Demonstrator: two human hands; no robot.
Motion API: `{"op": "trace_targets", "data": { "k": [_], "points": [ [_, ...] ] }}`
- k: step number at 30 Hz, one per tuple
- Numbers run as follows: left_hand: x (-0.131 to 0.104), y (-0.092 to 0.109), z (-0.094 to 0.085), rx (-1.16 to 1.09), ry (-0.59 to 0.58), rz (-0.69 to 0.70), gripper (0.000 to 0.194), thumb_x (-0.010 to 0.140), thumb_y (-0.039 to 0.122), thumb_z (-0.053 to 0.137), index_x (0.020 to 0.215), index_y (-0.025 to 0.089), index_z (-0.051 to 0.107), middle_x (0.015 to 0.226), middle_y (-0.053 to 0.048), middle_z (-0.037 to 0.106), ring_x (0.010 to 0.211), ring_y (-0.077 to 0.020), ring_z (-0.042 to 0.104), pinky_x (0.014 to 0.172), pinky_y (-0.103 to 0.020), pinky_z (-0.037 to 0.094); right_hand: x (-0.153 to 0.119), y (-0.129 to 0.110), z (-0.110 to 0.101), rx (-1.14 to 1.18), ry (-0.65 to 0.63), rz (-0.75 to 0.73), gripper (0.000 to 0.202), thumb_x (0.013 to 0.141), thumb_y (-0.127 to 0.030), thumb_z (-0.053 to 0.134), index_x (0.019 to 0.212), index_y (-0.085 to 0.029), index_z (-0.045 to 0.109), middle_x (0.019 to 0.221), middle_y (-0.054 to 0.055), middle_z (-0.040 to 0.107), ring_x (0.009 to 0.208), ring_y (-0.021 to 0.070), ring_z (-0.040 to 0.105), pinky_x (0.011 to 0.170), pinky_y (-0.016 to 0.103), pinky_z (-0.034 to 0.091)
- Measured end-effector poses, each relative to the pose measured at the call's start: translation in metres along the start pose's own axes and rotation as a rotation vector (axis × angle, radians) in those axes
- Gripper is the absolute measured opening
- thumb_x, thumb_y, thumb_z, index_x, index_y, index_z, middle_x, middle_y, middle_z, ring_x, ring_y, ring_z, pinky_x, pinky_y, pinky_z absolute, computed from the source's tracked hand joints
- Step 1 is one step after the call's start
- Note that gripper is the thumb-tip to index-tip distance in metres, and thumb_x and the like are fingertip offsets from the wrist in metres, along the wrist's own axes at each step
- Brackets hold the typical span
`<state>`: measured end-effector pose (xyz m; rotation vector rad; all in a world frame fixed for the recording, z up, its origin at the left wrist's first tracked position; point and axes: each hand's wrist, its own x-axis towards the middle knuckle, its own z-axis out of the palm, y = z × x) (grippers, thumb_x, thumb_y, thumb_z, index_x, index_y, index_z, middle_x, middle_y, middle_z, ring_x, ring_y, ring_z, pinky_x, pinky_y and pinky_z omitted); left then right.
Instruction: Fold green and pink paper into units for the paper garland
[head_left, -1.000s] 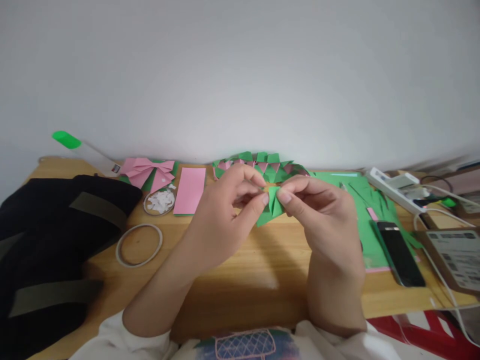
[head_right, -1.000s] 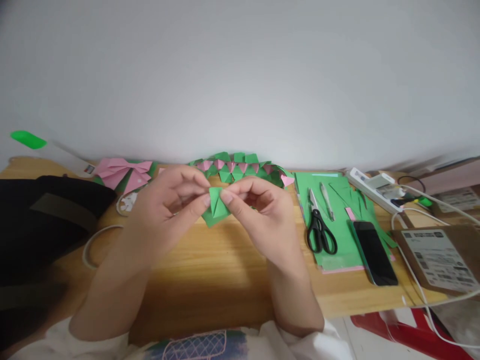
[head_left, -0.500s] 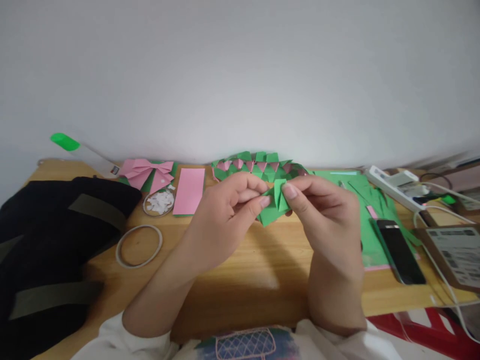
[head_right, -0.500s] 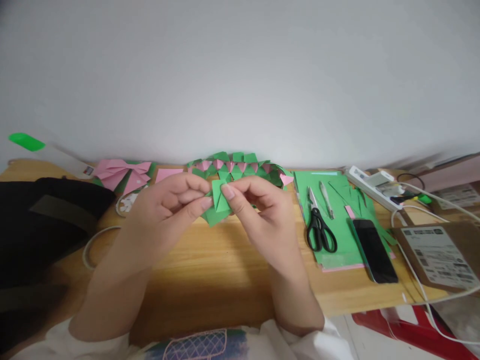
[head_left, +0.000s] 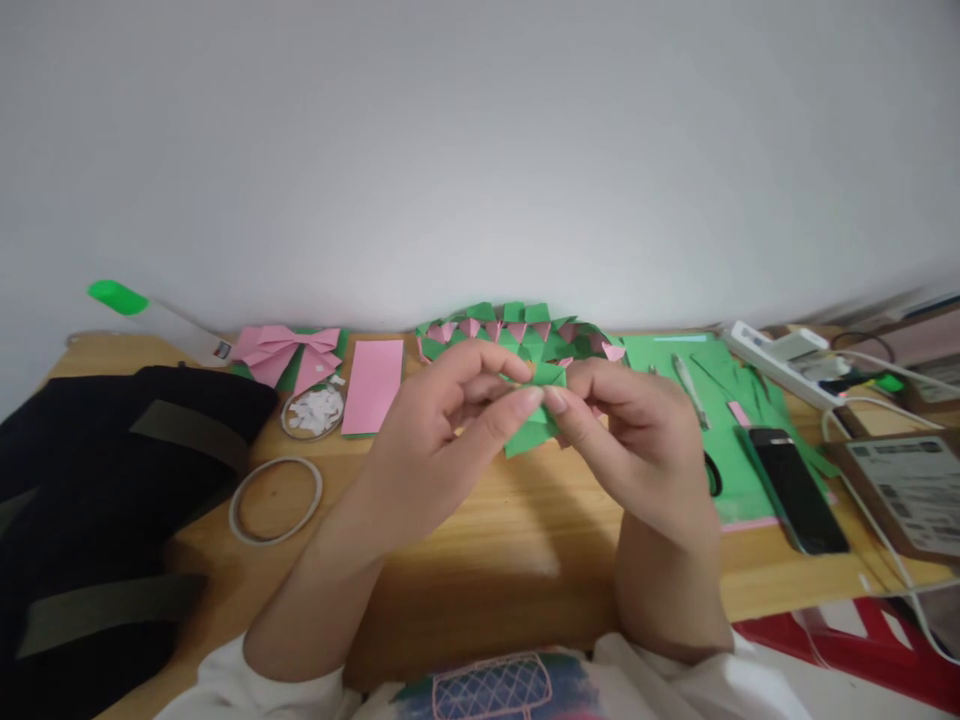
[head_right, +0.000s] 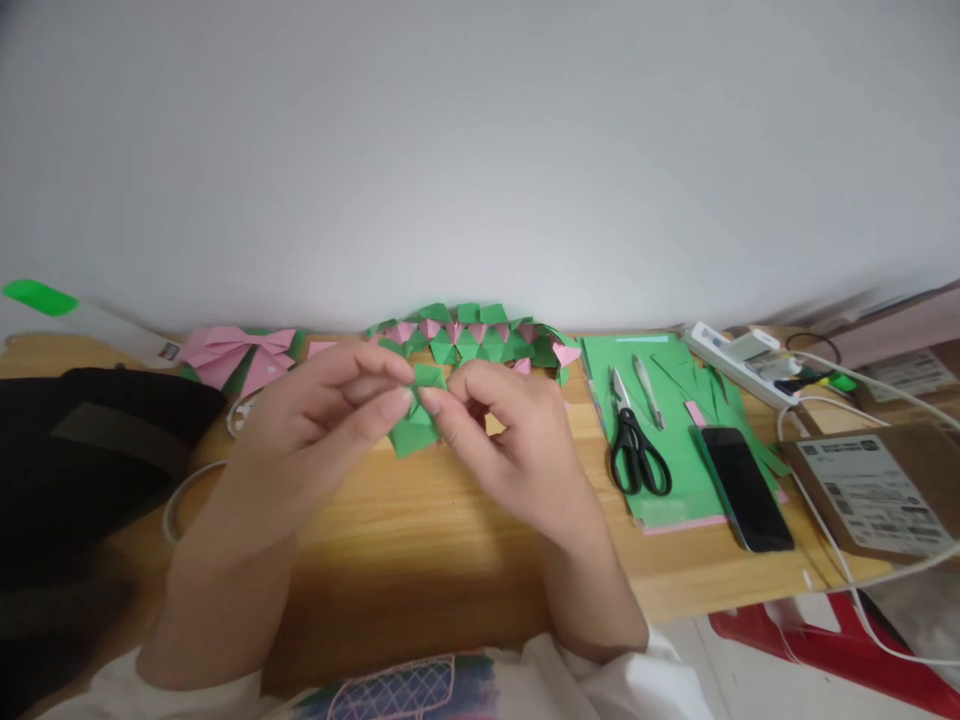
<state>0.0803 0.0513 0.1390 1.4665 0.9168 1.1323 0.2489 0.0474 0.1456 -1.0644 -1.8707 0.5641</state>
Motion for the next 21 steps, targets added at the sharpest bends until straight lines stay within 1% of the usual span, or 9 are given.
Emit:
{"op": "trace_targets", "data": {
  "k": [3, 7, 10, 14, 16, 19, 21],
  "points": [
    [0.001, 0.0, 0.002, -0.046, 0.015, 0.022, 0.015, 0.081, 0.017, 0.071, 0.091, 0.023, 0.063, 0.081, 0.007, 0.071, 0.077, -0.0069, 0.069, 0.065, -0.011, 0.054, -0.001, 0.001, 0.001, 0.071, 0.023, 0.015, 0.034, 0.091, -0.019, 0.058, 0.06, -0.018, 0.046, 0.053, -0.007, 0.042, 0.049, 0.0051, 0.036, 0.046, 0.021, 0.028],
    [0.002, 0.001, 0.002, -0.06, 0.021, 0.033, 0.015, 0.077, 0.01, 0.071, 0.084, 0.022, 0.066, 0.075, 0.007, 0.071, 0.071, -0.0067, 0.069, 0.058, -0.01, 0.053, -0.001, 0.006, 0.001, 0.252, -0.011, 0.037, 0.033, 0.091, -0.018, 0.057, 0.061, -0.019, 0.044, 0.056, -0.006, 0.037, 0.052, 0.0063, 0.035, 0.048, 0.022, 0.029],
    [0.002, 0.002, 0.002, -0.087, 0.007, 0.02, 0.018, 0.074, 0.007, 0.072, 0.082, 0.023, 0.068, 0.077, 0.006, 0.073, 0.07, -0.0075, 0.07, 0.055, -0.01, 0.052, 0.0, 0.01, 0.001, 0.351, -0.05, 0.058, 0.032, 0.092, -0.019, 0.056, 0.062, -0.019, 0.045, 0.058, -0.005, 0.039, 0.056, 0.0076, 0.037, 0.05, 0.023, 0.031],
    [0.001, 0.002, 0.003, -0.09, 0.025, 0.014, 0.02, 0.073, 0.006, 0.072, 0.084, 0.023, 0.07, 0.075, 0.004, 0.073, 0.071, -0.0103, 0.07, 0.058, -0.014, 0.055, -0.001, 0.011, 0.002, 0.36, -0.028, 0.034, 0.032, 0.094, -0.02, 0.054, 0.062, -0.019, 0.049, 0.057, -0.005, 0.042, 0.054, 0.0076, 0.041, 0.05, 0.023, 0.033],
    [0.001, 0.002, 0.004, -0.095, 0.075, 0.018, 0.021, 0.072, 0.009, 0.076, 0.086, 0.023, 0.071, 0.079, 0.003, 0.073, 0.072, -0.0104, 0.07, 0.06, -0.015, 0.056, -0.001, 0.01, 0.004, 0.34, 0.014, 0.013, 0.032, 0.094, -0.021, 0.055, 0.062, -0.019, 0.051, 0.056, -0.005, 0.045, 0.053, 0.007, 0.043, 0.049, 0.023, 0.035],
    [0.002, 0.0, 0.005, -0.125, 0.203, 0.058, 0.026, 0.067, 0.014, 0.082, 0.089, 0.023, 0.071, 0.08, 0.002, 0.074, 0.069, -0.0092, 0.068, 0.058, -0.014, 0.055, -0.001, 0.011, 0.005, 0.336, 0.09, 0.032, 0.03, 0.092, -0.021, 0.059, 0.063, -0.019, 0.054, 0.056, -0.005, 0.049, 0.052, 0.0059, 0.044, 0.048, 0.02, 0.036],
    [0.002, -0.001, 0.005, -0.127, 0.266, 0.091, 0.028, 0.065, 0.014, 0.084, 0.088, 0.022, 0.071, 0.076, 0.003, 0.074, 0.063, -0.0088, 0.067, 0.053, -0.014, 0.053, 0.0, 0.012, 0.005, 0.378, 0.077, 0.078, 0.025, 0.089, -0.022, 0.063, 0.065, -0.019, 0.058, 0.056, -0.005, 0.053, 0.052, 0.0062, 0.047, 0.047, 0.019, 0.038]
  ]
}}
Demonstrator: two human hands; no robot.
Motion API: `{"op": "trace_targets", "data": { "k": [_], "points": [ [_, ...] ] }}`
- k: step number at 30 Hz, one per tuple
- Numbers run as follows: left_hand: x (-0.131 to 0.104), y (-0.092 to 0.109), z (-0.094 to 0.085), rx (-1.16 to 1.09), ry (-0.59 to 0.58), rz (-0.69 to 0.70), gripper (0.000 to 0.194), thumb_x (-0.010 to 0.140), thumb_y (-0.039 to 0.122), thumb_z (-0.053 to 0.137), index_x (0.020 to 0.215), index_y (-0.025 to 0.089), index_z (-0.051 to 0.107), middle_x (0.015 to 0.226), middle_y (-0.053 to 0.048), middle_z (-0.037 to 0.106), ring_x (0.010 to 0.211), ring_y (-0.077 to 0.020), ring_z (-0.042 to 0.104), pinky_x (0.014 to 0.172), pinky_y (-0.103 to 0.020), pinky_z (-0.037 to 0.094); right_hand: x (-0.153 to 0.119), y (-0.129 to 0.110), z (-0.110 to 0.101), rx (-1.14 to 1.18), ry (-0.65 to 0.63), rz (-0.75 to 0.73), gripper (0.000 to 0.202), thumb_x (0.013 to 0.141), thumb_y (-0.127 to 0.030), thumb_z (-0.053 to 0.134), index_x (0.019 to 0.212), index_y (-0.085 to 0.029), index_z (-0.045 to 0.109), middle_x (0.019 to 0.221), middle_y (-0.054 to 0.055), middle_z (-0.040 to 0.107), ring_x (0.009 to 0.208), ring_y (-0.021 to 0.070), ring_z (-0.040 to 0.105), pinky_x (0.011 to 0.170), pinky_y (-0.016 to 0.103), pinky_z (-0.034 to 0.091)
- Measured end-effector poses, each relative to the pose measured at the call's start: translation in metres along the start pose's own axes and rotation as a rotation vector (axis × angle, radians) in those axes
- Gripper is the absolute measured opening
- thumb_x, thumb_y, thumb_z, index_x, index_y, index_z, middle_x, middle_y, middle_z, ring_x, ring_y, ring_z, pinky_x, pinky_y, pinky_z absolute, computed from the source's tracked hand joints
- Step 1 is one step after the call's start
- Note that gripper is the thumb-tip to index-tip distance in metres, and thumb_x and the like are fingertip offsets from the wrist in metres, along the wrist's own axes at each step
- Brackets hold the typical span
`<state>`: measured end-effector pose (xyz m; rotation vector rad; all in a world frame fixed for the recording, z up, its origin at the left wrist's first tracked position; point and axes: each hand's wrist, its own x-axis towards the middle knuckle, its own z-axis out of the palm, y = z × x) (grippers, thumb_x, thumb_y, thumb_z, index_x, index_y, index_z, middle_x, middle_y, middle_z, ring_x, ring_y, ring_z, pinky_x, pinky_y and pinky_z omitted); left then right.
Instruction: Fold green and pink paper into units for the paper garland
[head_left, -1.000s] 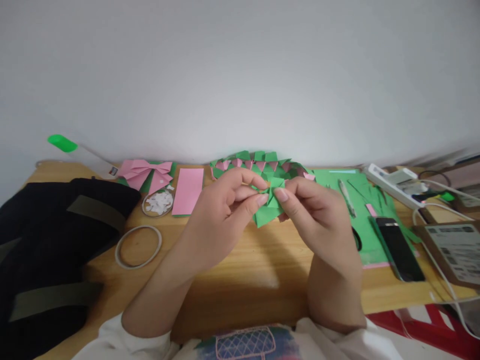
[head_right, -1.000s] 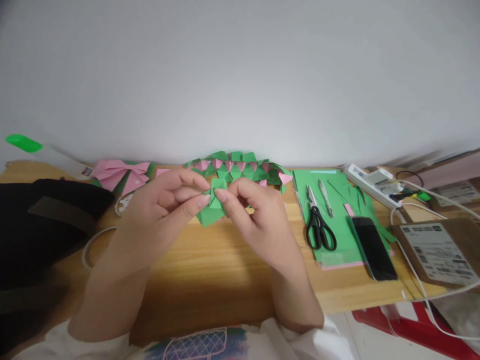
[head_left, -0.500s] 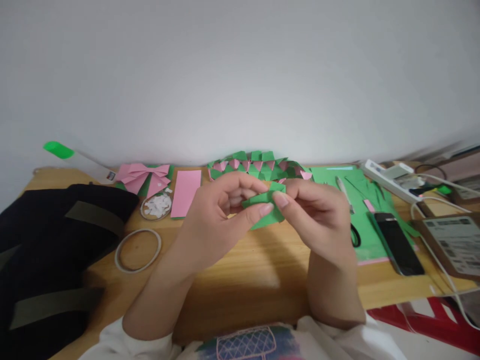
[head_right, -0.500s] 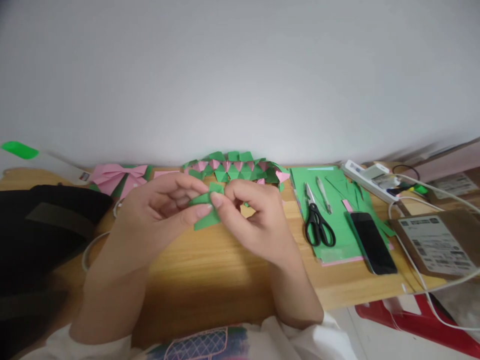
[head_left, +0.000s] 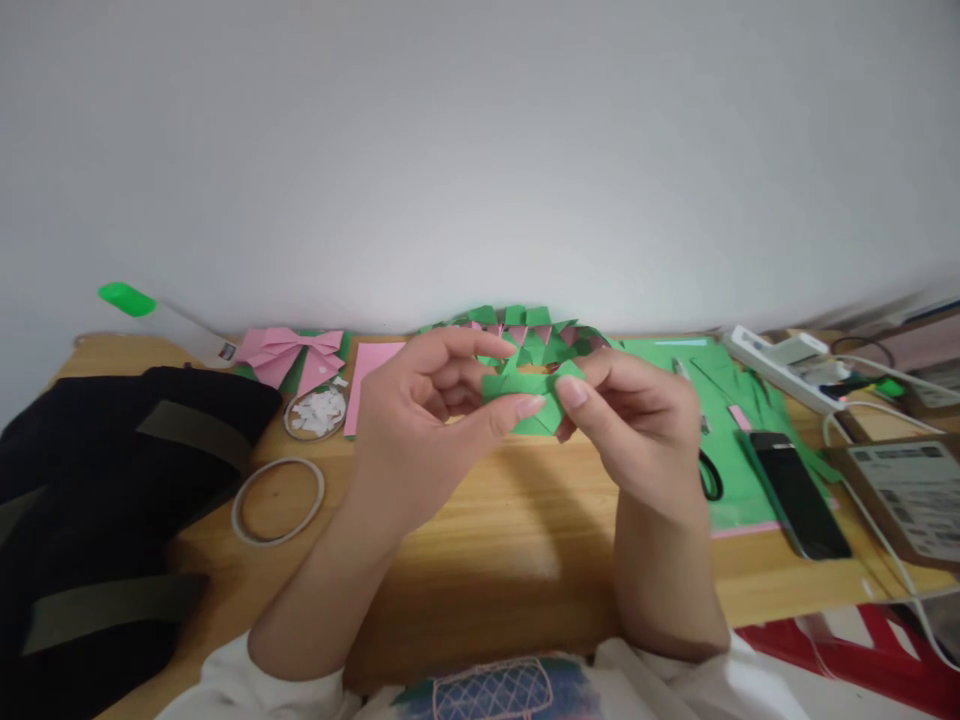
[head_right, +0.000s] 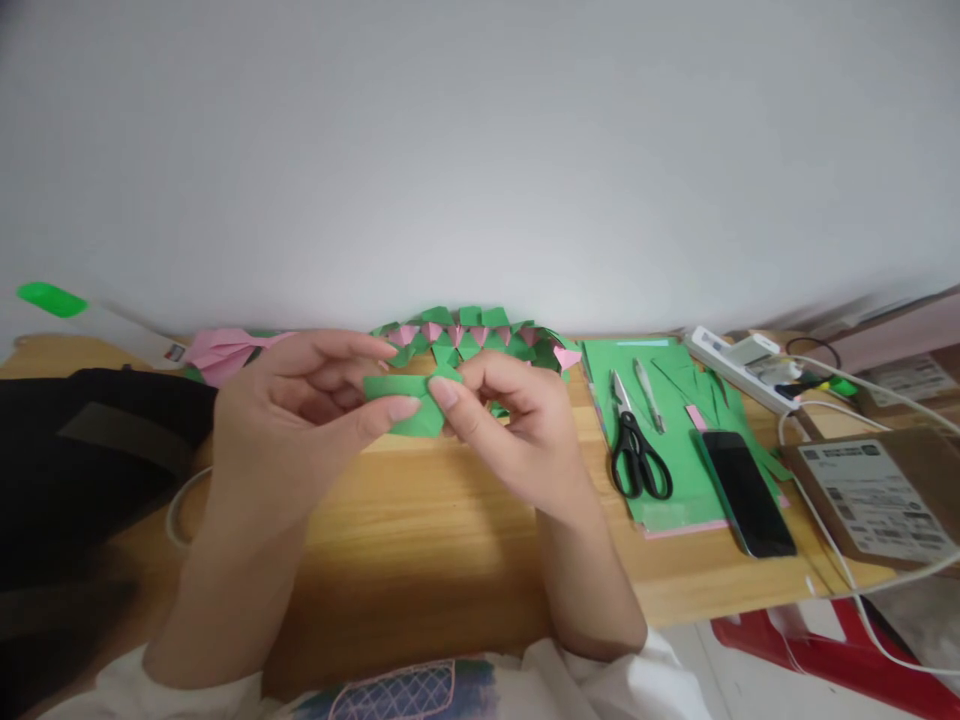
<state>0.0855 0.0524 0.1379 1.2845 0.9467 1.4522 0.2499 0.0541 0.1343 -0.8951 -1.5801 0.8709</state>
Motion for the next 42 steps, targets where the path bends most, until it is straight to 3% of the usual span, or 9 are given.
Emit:
{"op": "trace_targets", "data": {
  "k": [8, 10, 13, 15, 17, 22, 29, 36, 42],
  "points": [
    [0.004, 0.0, -0.001, -0.022, 0.01, 0.045, 0.021, 0.067, 0.017, 0.083, 0.082, 0.022, 0.07, 0.064, 0.005, 0.071, 0.054, -0.0097, 0.067, 0.048, -0.017, 0.054, 0.0, -0.001, -0.005, 0.222, -0.232, 0.132, 0.012, 0.083, -0.02, 0.069, 0.071, -0.019, 0.065, 0.062, -0.003, 0.066, 0.055, 0.0091, 0.059, 0.053, 0.022, 0.049],
    [0.004, -0.002, -0.002, 0.092, 0.071, 0.132, 0.019, 0.071, 0.019, 0.081, 0.085, 0.023, 0.07, 0.075, 0.003, 0.073, 0.065, -0.0115, 0.07, 0.056, -0.02, 0.057, -0.003, -0.002, -0.002, 0.154, -0.151, 0.113, 0.011, 0.083, -0.019, 0.068, 0.072, -0.02, 0.065, 0.062, -0.003, 0.065, 0.056, 0.0094, 0.059, 0.053, 0.022, 0.049],
    [0.001, -0.006, -0.002, 0.453, 0.209, 0.468, 0.018, 0.076, 0.018, 0.078, 0.091, 0.026, 0.071, 0.096, -0.001, 0.072, 0.089, -0.0163, 0.069, 0.075, -0.03, 0.059, -0.008, -0.003, 0.006, -0.05, 0.065, 0.044, 0.01, 0.084, -0.018, 0.068, 0.075, -0.022, 0.064, 0.063, -0.004, 0.062, 0.057, 0.0099, 0.058, 0.054, 0.023, 0.047],
    [-0.001, -0.008, -0.001, 0.667, 0.244, 0.67, 0.017, 0.079, 0.013, 0.074, 0.09, 0.026, 0.072, 0.098, -0.002, 0.071, 0.092, -0.0175, 0.067, 0.081, -0.032, 0.057, -0.011, -0.005, 0.011, -0.203, 0.137, -0.018, 0.01, 0.085, -0.018, 0.067, 0.076, -0.022, 0.064, 0.065, -0.004, 0.062, 0.058, 0.01, 0.058, 0.055, 0.024, 0.047],
    [-0.003, -0.009, 0.001, 0.768, 0.226, 0.723, 0.019, 0.081, 0.008, 0.069, 0.091, 0.024, 0.073, 0.097, -0.003, 0.072, 0.09, -0.0171, 0.069, 0.084, -0.032, 0.058, -0.013, -0.008, 0.016, -0.353, 0.17, -0.088, 0.01, 0.085, -0.016, 0.066, 0.076, -0.021, 0.063, 0.065, -0.004, 0.062, 0.058, 0.0094, 0.057, 0.056, 0.023, 0.046],
    [-0.01, -0.01, 0.009, 0.629, 0.141, 0.571, 0.027, 0.085, 0.006, 0.062, 0.105, 0.02, 0.073, 0.109, -0.006, 0.075, 0.102, -0.0176, 0.07, 0.096, -0.029, 0.056, -0.013, -0.016, 0.024, -0.689, 0.253, -0.294, 0.01, 0.085, -0.01, 0.063, 0.08, -0.019, 0.061, 0.065, -0.003, 0.063, 0.058, 0.0093, 0.056, 0.057, 0.023, 0.046],
    [-0.018, -0.007, 0.011, 0.168, 0.016, 0.116, 0.032, 0.088, 0.015, 0.065, 0.116, 0.03, 0.07, 0.115, 0.003, 0.074, 0.101, -0.0152, 0.072, 0.089, -0.023, 0.061, -0.018, -0.016, 0.028, -0.861, 0.273, -0.369, 0.009, 0.087, -0.012, 0.059, 0.092, -0.019, 0.062, 0.071, 0.001, 0.067, 0.062, 0.0132, 0.058, 0.059, 0.026, 0.045],
    [-0.013, -0.002, 0.005, 0.119, -0.012, 0.037, 0.018, 0.084, 0.017, 0.07, 0.1, 0.026, 0.075, 0.098, 0.001, 0.078, 0.088, -0.0153, 0.075, 0.081, -0.023, 0.063, -0.022, -0.024, 0.024, -0.82, 0.185, -0.286, 0.006, 0.089, -0.014, 0.058, 0.089, -0.02, 0.061, 0.069, 0.001, 0.064, 0.062, 0.0141, 0.056, 0.061, 0.028, 0.044],
    [-0.012, -0.003, 0.007, 0.015, 0.009, 0.008, 0.024, 0.076, 0.009, 0.076, 0.091, 0.028, 0.076, 0.087, 0.003, 0.079, 0.078, -0.0134, 0.076, 0.075, -0.022, 0.065, -0.019, -0.027, 0.017, -0.613, 0.156, -0.187, 0.006, 0.088, -0.013, 0.062, 0.085, -0.018, 0.062, 0.07, -0.002, 0.065, 0.063, 0.0089, 0.057, 0.062, 0.022, 0.046]
  ]
}}
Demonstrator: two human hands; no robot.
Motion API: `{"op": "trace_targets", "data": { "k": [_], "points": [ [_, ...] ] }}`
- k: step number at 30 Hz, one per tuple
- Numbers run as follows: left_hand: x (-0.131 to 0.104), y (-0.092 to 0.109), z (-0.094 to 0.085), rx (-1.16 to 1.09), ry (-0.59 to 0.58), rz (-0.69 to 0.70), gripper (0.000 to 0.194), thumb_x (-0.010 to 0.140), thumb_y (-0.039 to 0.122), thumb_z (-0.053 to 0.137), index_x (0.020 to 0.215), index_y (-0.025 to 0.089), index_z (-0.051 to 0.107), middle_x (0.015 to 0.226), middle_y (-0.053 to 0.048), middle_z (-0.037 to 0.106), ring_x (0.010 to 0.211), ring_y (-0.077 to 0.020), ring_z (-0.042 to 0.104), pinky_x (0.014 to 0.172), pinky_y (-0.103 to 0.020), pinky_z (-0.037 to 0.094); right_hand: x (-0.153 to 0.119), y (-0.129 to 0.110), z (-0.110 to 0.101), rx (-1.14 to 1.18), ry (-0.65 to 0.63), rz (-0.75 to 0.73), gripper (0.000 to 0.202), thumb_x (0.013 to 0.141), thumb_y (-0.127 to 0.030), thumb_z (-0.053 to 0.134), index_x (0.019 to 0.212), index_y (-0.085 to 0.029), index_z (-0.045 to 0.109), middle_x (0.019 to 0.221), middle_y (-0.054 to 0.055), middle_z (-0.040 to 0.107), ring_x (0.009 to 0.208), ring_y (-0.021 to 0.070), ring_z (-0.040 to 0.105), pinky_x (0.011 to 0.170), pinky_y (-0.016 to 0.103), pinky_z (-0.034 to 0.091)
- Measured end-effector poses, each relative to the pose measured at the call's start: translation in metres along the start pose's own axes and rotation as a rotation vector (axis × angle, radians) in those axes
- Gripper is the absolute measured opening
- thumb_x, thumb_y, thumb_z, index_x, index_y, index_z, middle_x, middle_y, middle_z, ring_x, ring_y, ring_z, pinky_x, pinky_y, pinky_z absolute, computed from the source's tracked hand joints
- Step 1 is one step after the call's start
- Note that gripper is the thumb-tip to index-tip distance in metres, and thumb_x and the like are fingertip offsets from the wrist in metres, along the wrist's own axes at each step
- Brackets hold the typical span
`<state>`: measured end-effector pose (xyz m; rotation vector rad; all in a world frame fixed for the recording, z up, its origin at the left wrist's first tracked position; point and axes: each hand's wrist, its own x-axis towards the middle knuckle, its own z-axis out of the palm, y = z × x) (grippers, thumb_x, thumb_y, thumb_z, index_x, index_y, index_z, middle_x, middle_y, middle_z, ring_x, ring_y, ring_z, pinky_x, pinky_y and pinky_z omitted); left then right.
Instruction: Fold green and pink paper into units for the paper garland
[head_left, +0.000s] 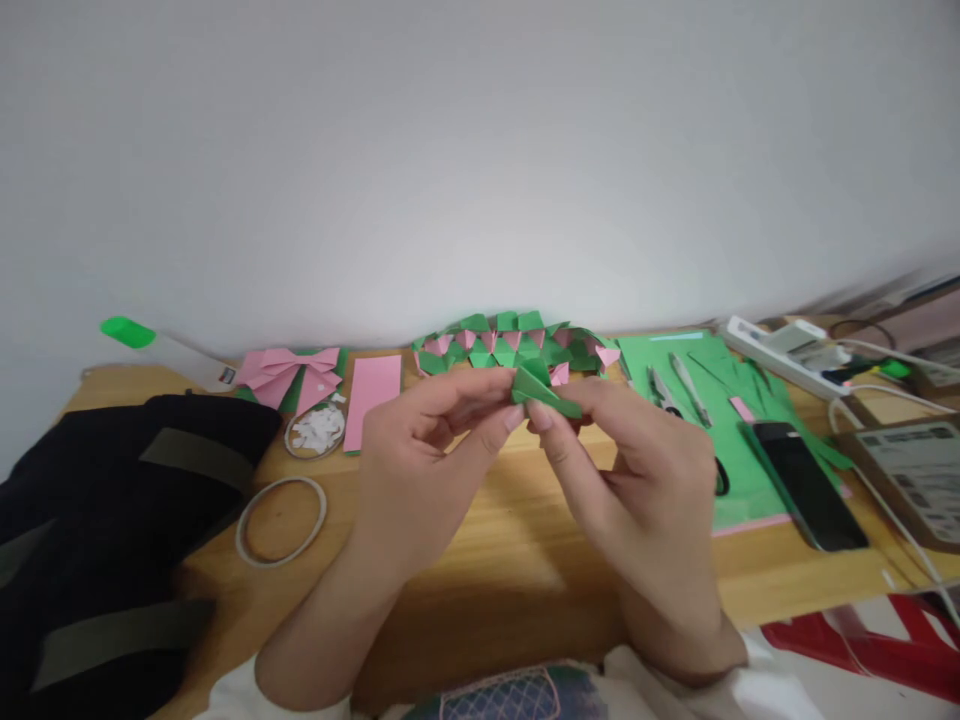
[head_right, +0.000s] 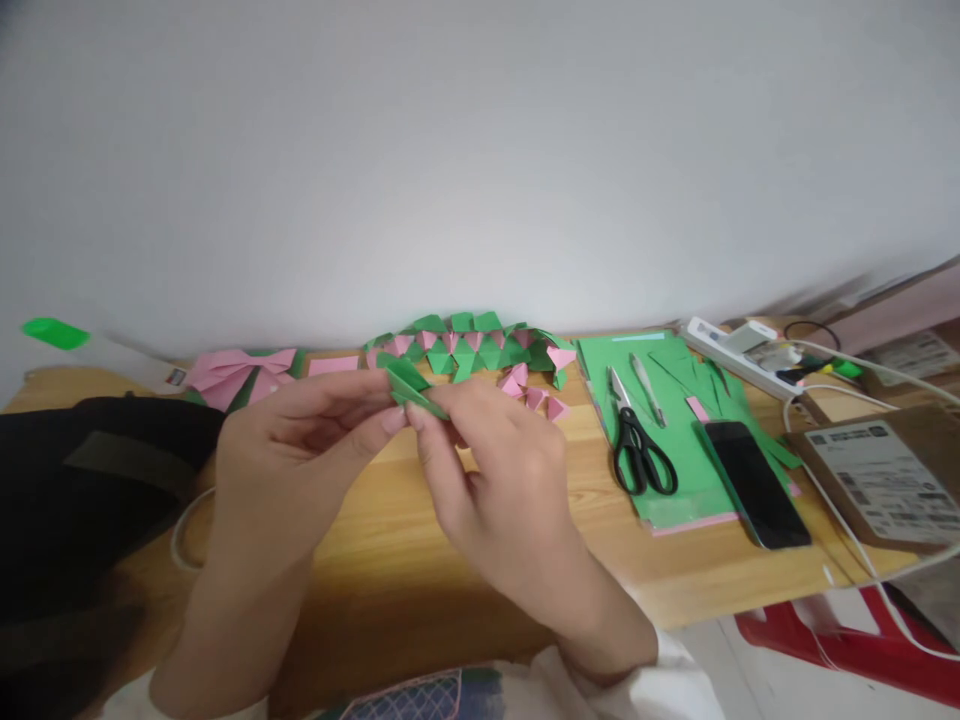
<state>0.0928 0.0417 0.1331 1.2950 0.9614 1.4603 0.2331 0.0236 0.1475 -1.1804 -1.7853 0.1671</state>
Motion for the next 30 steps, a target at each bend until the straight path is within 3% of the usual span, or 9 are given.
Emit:
{"op": "trace_targets", "data": {
  "k": [4, 7, 10, 21, 25, 30],
  "points": [
    [-0.003, 0.002, 0.002, -0.027, -0.023, -0.02, 0.029, 0.078, 0.011, 0.075, 0.097, 0.032, 0.076, 0.092, 0.005, 0.078, 0.082, -0.0125, 0.075, 0.076, -0.021, 0.064, 0.004, 0.01, -0.001, 0.393, -0.051, 0.217, 0.011, 0.089, -0.02, 0.064, 0.078, -0.02, 0.065, 0.066, -0.003, 0.063, 0.058, 0.0082, 0.057, 0.056, 0.022, 0.047],
    [-0.002, 0.004, 0.003, 0.007, -0.001, -0.009, 0.022, 0.082, 0.017, 0.073, 0.098, 0.032, 0.077, 0.09, 0.005, 0.078, 0.08, -0.0125, 0.074, 0.073, -0.022, 0.063, 0.008, 0.018, 0.001, 0.765, -0.081, 0.388, 0.014, 0.089, -0.024, 0.065, 0.076, -0.02, 0.066, 0.064, -0.004, 0.066, 0.055, 0.0083, 0.06, 0.053, 0.021, 0.05],
    [0.002, 0.003, 0.002, 0.016, 0.03, -0.009, 0.016, 0.083, 0.021, 0.073, 0.095, 0.031, 0.078, 0.09, 0.004, 0.078, 0.082, -0.0141, 0.074, 0.074, -0.024, 0.062, 0.01, 0.023, 0.003, 0.957, -0.109, 0.472, 0.012, 0.087, -0.027, 0.068, 0.076, -0.021, 0.068, 0.064, -0.004, 0.069, 0.053, 0.0077, 0.06, 0.05, 0.02, 0.05],
    [0.01, -0.004, -0.003, -0.233, -0.044, -0.106, 0.014, 0.075, 0.02, 0.079, 0.086, 0.028, 0.077, 0.076, 0.003, 0.076, 0.071, -0.0128, 0.071, 0.068, -0.024, 0.061, 0.01, 0.025, 0.004, 0.927, -0.147, 0.465, 0.013, 0.085, -0.026, 0.07, 0.074, -0.02, 0.07, 0.062, -0.003, 0.069, 0.052, 0.0078, 0.061, 0.049, 0.019, 0.054],
    [0.007, -0.003, -0.003, -0.098, -0.066, -0.027, 0.016, 0.081, 0.018, 0.073, 0.089, 0.032, 0.078, 0.078, 0.005, 0.075, 0.074, -0.0126, 0.07, 0.07, -0.025, 0.06, 0.01, 0.024, 0.003, 0.901, -0.132, 0.44, 0.01, 0.086, -0.024, 0.07, 0.076, -0.021, 0.071, 0.063, -0.004, 0.069, 0.053, 0.0067, 0.062, 0.049, 0.017, 0.053],
    [0.001, 0.001, -0.002, 0.245, 0.004, 0.219, 0.023, 0.084, 0.016, 0.07, 0.098, 0.034, 0.076, 0.1, 0.003, 0.073, 0.098, -0.0163, 0.066, 0.088, -0.032, 0.055, 0.006, 0.021, 0.004, 0.723, -0.059, 0.332, 0.008, 0.086, -0.019, 0.068, 0.078, -0.022, 0.069, 0.066, -0.004, 0.068, 0.057, 0.0076, 0.061, 0.055, 0.019, 0.053]
  ]
}}
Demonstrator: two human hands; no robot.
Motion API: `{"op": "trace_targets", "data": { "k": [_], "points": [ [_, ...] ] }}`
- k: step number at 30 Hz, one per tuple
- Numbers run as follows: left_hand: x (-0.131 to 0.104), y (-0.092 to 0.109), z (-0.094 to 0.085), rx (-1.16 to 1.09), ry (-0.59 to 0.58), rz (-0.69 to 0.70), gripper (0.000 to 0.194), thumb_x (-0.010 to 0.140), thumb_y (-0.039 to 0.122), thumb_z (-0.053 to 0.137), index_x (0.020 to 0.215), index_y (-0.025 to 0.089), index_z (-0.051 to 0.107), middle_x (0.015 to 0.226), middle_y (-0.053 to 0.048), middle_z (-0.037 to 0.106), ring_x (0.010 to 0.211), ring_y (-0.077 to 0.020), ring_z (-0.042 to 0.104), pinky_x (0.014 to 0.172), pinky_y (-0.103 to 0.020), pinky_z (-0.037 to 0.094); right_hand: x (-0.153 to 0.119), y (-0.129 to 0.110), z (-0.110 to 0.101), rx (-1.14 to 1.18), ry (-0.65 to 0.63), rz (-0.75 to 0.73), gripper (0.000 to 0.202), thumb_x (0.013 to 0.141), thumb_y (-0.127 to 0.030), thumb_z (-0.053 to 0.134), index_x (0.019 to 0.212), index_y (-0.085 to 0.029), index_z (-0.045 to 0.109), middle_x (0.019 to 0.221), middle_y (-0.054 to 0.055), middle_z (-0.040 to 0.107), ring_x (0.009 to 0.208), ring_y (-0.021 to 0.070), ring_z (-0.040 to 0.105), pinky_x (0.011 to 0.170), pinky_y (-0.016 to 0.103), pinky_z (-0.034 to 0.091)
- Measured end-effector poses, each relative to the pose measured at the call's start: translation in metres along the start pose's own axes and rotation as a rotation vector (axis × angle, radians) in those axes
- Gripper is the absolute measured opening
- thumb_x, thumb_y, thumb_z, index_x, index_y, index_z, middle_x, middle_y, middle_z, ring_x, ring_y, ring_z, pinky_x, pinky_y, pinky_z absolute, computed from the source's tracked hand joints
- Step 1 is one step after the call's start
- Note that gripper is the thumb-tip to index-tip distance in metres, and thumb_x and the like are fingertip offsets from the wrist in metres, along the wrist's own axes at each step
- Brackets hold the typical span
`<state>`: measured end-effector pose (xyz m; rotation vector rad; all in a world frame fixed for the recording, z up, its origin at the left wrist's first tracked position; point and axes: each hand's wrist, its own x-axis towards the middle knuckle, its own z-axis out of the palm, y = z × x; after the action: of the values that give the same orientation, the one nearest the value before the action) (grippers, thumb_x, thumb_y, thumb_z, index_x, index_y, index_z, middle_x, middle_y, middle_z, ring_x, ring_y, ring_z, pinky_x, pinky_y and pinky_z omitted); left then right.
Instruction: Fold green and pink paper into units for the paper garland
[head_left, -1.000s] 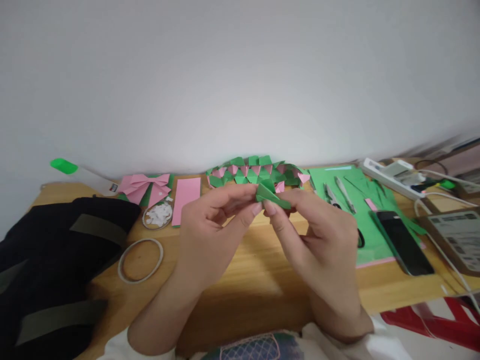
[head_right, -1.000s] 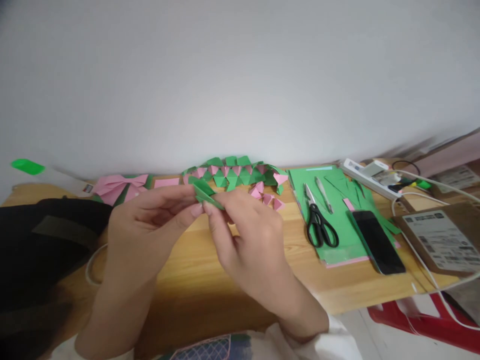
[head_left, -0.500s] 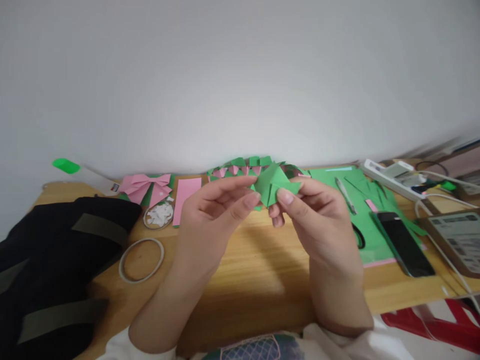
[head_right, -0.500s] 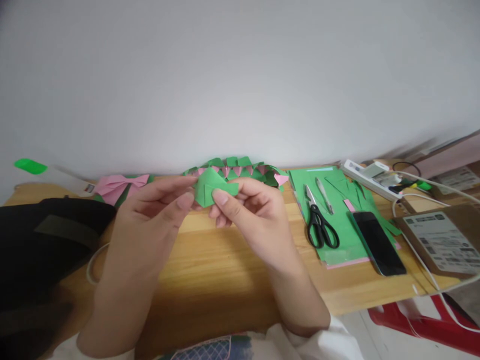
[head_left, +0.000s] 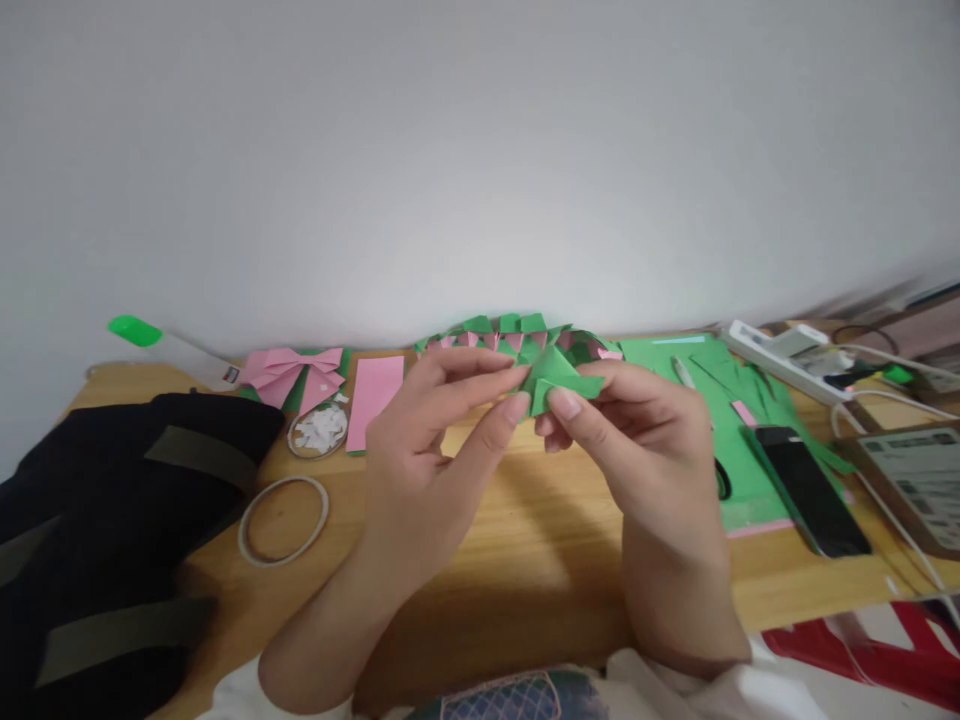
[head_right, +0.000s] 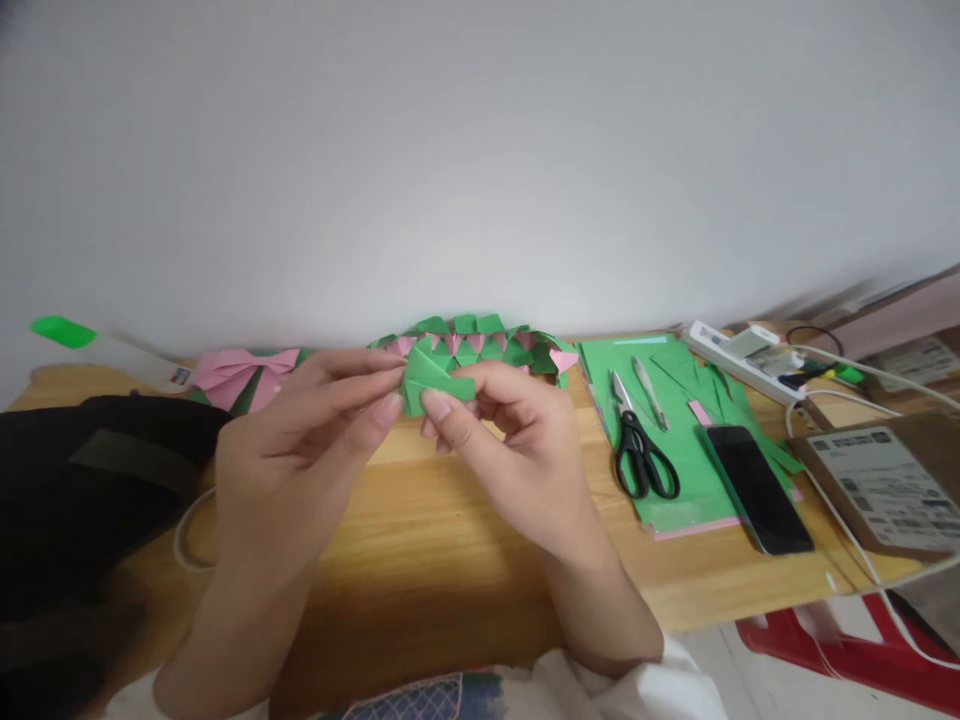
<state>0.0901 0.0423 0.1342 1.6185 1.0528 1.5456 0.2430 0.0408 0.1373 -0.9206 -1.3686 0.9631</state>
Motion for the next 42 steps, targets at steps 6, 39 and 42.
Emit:
{"op": "trace_targets", "data": {
  "k": [6, 39, 42],
  "points": [
    [-0.002, 0.001, 0.001, 0.057, 0.002, -0.012, 0.018, 0.084, 0.021, 0.071, 0.094, 0.034, 0.076, 0.088, 0.004, 0.075, 0.081, -0.0162, 0.068, 0.073, -0.031, 0.056, -0.007, -0.001, 0.003, -0.302, 0.053, -0.146, 0.007, 0.086, -0.021, 0.067, 0.079, -0.023, 0.068, 0.065, -0.003, 0.063, 0.056, 0.0112, 0.058, 0.054, 0.026, 0.05],
    [0.005, 0.012, -0.007, 0.168, -0.453, -0.034, 0.026, 0.092, 0.013, 0.056, 0.067, 0.016, 0.064, 0.065, 0.007, 0.069, 0.061, -0.0043, 0.063, 0.056, -0.014, 0.042, -0.004, -0.014, -0.004, -0.189, -0.089, -0.136, 0.017, 0.087, -0.01, 0.065, 0.074, -0.021, 0.069, 0.064, -0.003, 0.065, 0.069, 0.0118, 0.059, 0.064, 0.027, 0.046],
    [0.004, 0.013, -0.005, 0.164, -0.436, 0.005, 0.026, 0.091, 0.013, 0.057, 0.067, 0.016, 0.064, 0.063, 0.007, 0.069, 0.059, -0.0046, 0.063, 0.056, -0.014, 0.043, -0.005, -0.014, -0.002, -0.215, -0.033, -0.161, 0.015, 0.086, -0.012, 0.067, 0.076, -0.022, 0.071, 0.065, -0.002, 0.066, 0.07, 0.012, 0.06, 0.065, 0.027, 0.047]
  ]
}}
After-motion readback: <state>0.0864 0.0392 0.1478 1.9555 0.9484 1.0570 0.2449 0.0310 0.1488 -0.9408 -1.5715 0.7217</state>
